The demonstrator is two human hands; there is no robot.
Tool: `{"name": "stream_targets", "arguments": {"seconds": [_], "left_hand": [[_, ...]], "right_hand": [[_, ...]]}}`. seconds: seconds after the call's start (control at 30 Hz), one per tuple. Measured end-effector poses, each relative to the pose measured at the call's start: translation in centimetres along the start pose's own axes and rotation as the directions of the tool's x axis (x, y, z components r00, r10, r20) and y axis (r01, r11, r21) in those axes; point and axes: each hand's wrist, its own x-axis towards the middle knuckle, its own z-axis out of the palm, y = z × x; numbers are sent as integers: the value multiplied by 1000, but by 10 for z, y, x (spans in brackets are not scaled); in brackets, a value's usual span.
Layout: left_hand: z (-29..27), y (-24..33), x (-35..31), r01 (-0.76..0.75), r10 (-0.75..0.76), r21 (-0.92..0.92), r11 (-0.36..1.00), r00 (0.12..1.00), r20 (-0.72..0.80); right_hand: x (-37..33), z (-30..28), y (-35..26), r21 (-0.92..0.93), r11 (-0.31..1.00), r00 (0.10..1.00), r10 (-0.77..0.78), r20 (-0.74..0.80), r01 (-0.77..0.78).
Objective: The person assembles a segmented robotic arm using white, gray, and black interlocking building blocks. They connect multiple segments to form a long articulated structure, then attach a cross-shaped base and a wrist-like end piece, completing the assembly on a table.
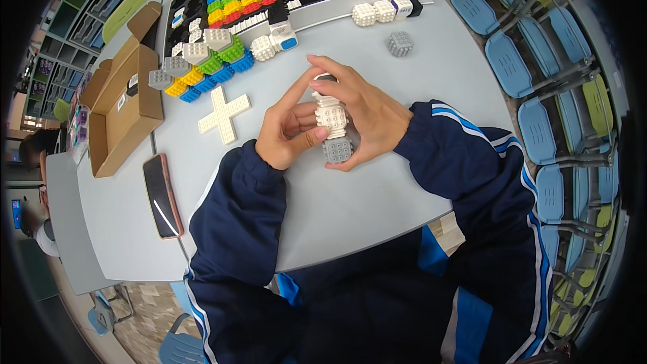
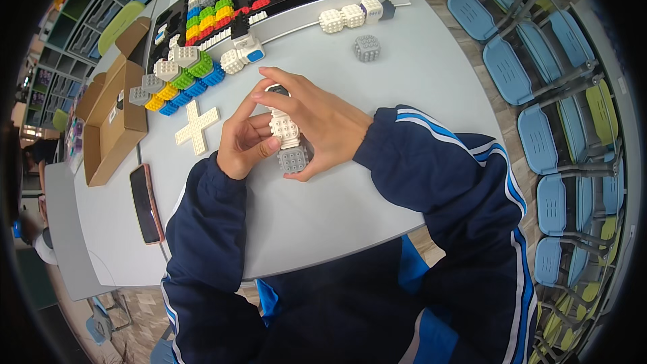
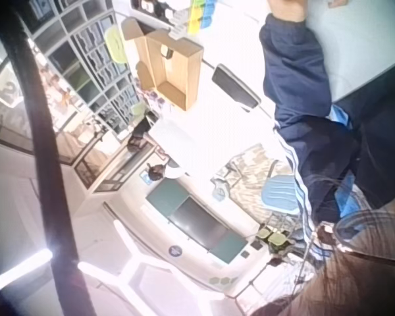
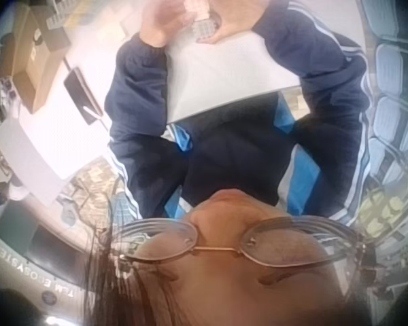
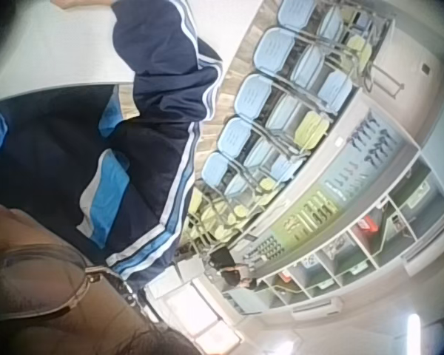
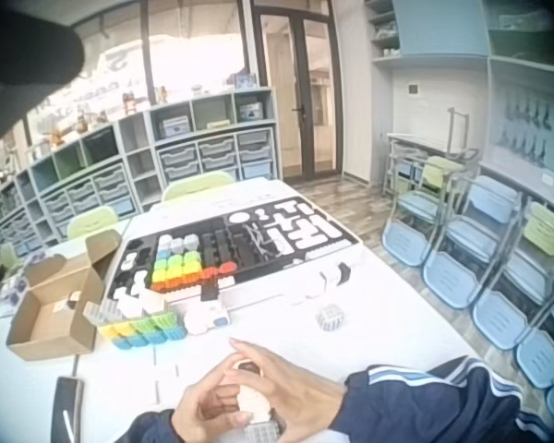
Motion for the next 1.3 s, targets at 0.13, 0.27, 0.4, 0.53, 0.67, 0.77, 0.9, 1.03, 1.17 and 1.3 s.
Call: {"name": "stream_targets", "arguments": {"seconds": [0.13, 0.27, 0.4, 0.53, 0.67, 0.77, 0.9, 1.03, 1.17, 1.3], "left_hand": [[4, 5, -3, 25, -25, 3, 1000, 999, -41], [10, 3, -4, 10, -10, -3, 1000, 999, -46], [14, -1, -5, -14, 13, -46, 999, 999, -41], [14, -2, -7, -10, 8, -62, 998, 1000, -25], [14, -1, -5, 24, -27, -89, 996, 999, -33], [10, -4, -2, -60, 58, -53, 997, 998, -41], [19, 2, 2, -2, -38, -468, 884, 996, -75], [17, -21, 3, 58, -54, -499, 864, 998, 24], [20, -16, 4, -50, -39, -407, 912, 977, -208], [21, -13, 6, -68, -65, -391, 918, 946, -317]], "right_hand": [[0, 0, 0, -24, 1000, 1000, -19, -3, 19], [-1, -4, -2, -72, 997, 999, -32, 25, 33], [-4, -4, -2, -52, 998, 999, -39, 7, 39], [-6, -3, 1, -33, 999, 999, -37, 26, 38], [-1, -9, -2, -14, 1000, 998, -1, 55, 2], [3, -10, -2, -52, 998, 997, -34, 64, 38], [1, -11, -7, -15, 1000, 1000, 0, -24, 0], [-2, -5, -8, 102, 994, 998, 47, -41, -43], [-1, -8, -7, -161, 984, 996, 66, -53, -74], [-5, -3, -3, -247, 962, 993, 122, 12, -115]]}}
